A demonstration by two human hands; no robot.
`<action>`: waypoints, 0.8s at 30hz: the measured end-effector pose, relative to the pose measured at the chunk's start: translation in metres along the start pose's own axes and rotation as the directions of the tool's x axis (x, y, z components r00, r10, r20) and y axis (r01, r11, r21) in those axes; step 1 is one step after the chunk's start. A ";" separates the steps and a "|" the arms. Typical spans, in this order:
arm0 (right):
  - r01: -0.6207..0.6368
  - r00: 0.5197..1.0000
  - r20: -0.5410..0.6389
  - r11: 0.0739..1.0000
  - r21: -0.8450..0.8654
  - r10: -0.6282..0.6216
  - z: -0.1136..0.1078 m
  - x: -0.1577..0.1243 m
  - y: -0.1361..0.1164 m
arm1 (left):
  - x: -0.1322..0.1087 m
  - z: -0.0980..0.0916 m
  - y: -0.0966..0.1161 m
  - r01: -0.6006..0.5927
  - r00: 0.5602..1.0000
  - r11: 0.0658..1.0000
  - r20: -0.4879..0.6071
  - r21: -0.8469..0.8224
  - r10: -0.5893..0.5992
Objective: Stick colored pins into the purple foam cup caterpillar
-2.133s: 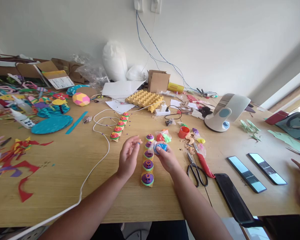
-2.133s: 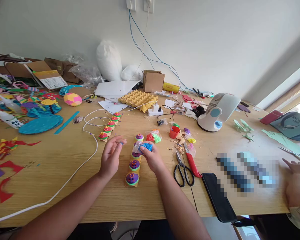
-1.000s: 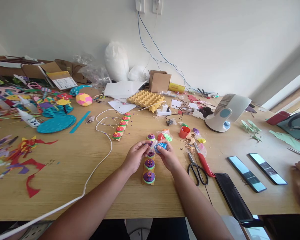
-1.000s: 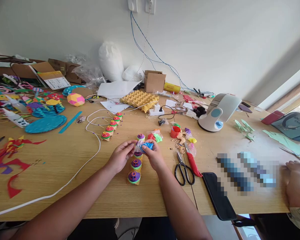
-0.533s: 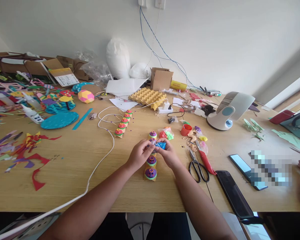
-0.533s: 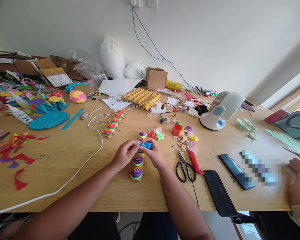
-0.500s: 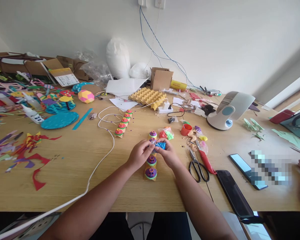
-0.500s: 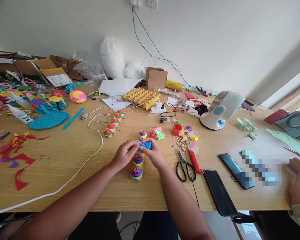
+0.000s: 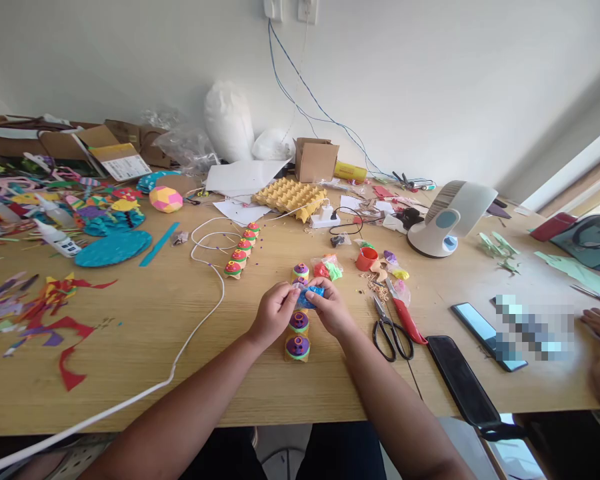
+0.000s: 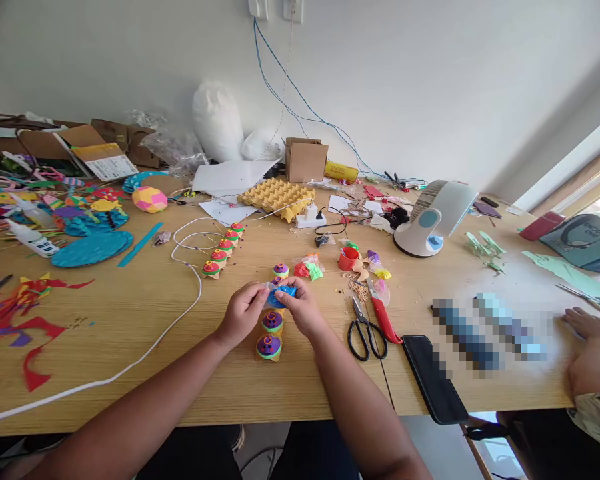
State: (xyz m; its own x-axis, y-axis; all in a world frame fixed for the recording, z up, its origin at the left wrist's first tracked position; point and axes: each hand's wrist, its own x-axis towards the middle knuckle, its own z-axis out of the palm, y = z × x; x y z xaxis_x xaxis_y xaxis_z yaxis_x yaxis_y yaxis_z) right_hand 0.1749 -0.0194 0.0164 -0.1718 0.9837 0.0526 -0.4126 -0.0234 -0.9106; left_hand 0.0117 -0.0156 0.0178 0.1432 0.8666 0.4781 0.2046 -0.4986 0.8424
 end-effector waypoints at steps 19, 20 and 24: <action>-0.212 0.970 -0.238 0.303 -0.929 -0.051 -0.057 0.006 -0.035 | 0.007 0.000 -0.028 0.189 0.977 0.980 -0.087 -0.068 -0.195; -0.190 0.974 -0.213 0.246 -0.951 -0.074 -0.058 0.005 -0.034 | 0.007 0.000 -0.029 0.198 0.977 0.977 -0.068 -0.073 -0.203; -0.166 0.961 -0.186 0.111 -0.980 -0.204 -0.061 0.005 -0.028 | 0.008 0.002 -0.031 0.228 0.972 0.968 -0.027 -0.107 -0.232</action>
State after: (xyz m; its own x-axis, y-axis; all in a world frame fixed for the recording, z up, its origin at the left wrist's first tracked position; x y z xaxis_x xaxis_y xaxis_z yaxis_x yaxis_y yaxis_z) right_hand 0.2403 -0.0026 0.0176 0.0850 0.9834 0.1603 0.8593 0.0091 -0.5114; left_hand 0.0085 0.0073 -0.0051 0.0656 0.9588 0.2764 0.1270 -0.2828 0.9507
